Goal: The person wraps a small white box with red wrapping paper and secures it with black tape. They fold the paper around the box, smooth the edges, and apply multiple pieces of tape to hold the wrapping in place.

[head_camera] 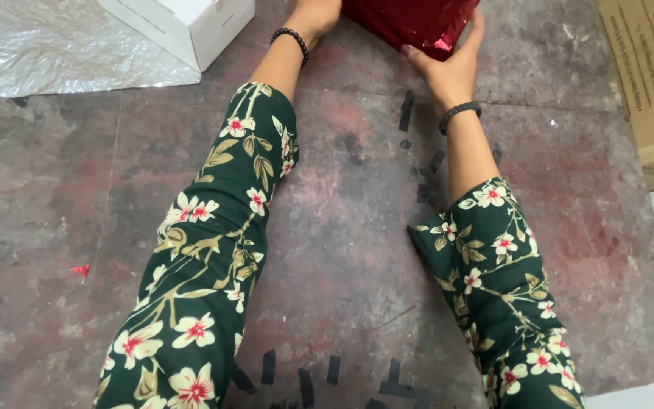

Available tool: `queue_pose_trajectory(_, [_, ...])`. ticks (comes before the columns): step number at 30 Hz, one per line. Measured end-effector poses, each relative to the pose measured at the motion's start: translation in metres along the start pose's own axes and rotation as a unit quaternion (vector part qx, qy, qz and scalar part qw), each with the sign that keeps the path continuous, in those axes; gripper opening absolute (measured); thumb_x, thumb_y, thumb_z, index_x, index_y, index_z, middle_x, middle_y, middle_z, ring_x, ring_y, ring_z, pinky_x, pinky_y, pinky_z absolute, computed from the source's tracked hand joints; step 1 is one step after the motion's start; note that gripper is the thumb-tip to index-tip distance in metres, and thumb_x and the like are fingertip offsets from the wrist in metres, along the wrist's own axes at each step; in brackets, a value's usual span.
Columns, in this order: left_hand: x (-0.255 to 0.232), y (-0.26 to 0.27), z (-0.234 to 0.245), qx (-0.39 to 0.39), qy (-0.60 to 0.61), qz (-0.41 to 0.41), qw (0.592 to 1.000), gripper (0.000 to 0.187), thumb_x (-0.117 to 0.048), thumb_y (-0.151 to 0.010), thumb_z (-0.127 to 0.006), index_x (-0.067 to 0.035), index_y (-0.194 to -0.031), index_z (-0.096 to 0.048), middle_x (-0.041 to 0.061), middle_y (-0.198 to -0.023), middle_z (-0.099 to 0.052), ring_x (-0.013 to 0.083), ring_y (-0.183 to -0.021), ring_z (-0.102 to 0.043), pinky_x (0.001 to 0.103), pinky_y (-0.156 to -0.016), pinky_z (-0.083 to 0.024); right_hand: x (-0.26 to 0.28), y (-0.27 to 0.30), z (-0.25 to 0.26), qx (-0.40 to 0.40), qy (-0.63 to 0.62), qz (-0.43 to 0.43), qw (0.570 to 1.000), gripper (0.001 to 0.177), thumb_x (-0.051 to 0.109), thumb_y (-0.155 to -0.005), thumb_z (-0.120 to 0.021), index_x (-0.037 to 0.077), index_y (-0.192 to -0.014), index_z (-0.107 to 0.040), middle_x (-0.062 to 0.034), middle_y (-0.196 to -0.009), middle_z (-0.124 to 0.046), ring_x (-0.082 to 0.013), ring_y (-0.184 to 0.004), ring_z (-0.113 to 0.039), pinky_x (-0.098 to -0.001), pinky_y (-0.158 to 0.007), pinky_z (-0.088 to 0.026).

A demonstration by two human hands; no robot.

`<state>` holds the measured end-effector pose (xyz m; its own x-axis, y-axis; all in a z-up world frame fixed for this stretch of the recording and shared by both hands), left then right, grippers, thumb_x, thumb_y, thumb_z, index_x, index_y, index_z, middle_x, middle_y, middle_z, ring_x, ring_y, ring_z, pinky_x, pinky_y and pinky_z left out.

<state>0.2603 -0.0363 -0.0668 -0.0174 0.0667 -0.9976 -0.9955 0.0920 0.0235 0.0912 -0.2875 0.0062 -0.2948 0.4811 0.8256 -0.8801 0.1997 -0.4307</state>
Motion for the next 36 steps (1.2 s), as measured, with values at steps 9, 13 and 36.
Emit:
queue_pose_trajectory(9, [-0.003,0.068,0.029,-0.312,-0.139,-0.217,0.915,0.068,-0.015,-0.074,-0.078,0.000,-0.132,-0.047,0.026,-0.137,-0.051,0.0463,-0.124,-0.047,0.051,-0.108,-0.039,0.001,-0.005,-0.028,0.135,-0.108,0.010,0.985,0.088,-0.007,-0.088,-0.089,0.010,-0.156,-0.036,-0.0153,-0.155,-0.058,-0.0289,-0.142,-0.061,-0.0407,-0.115,-0.052])
queue_pose_trajectory(13, [-0.031,0.126,0.041,-0.299,-0.090,-0.306,0.899,0.081,-0.008,-0.077,-0.080,0.001,-0.143,-0.035,0.027,-0.144,-0.040,0.0469,-0.134,-0.038,0.051,-0.114,-0.033,0.017,-0.004,-0.044,0.100,-0.092,0.091,0.987,0.092,-0.006,-0.085,-0.090,0.009,-0.153,-0.030,-0.0125,-0.150,-0.054,-0.0275,-0.138,-0.058,-0.0387,-0.114,-0.051])
queue_pose_trajectory(36, [-0.057,0.197,0.007,-0.075,-0.279,-0.221,0.931,0.078,0.001,-0.078,-0.064,-0.012,-0.151,-0.040,0.013,-0.133,-0.060,0.0369,-0.125,-0.053,0.046,-0.104,-0.045,0.069,0.062,-0.113,0.075,0.073,0.051,0.993,0.075,-0.001,-0.085,-0.065,0.011,-0.155,-0.039,-0.0146,-0.132,-0.065,-0.0307,-0.121,-0.062,-0.0412,-0.107,-0.050])
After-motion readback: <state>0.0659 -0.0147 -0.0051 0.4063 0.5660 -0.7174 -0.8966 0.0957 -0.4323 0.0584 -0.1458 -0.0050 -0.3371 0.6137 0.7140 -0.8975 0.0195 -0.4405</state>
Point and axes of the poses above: each hand's wrist, its own y-axis away from the middle knuckle, its own z-axis out of the back of the hand, x = y × z, the point moved 1 cm from there along -y, towards the middle knuckle
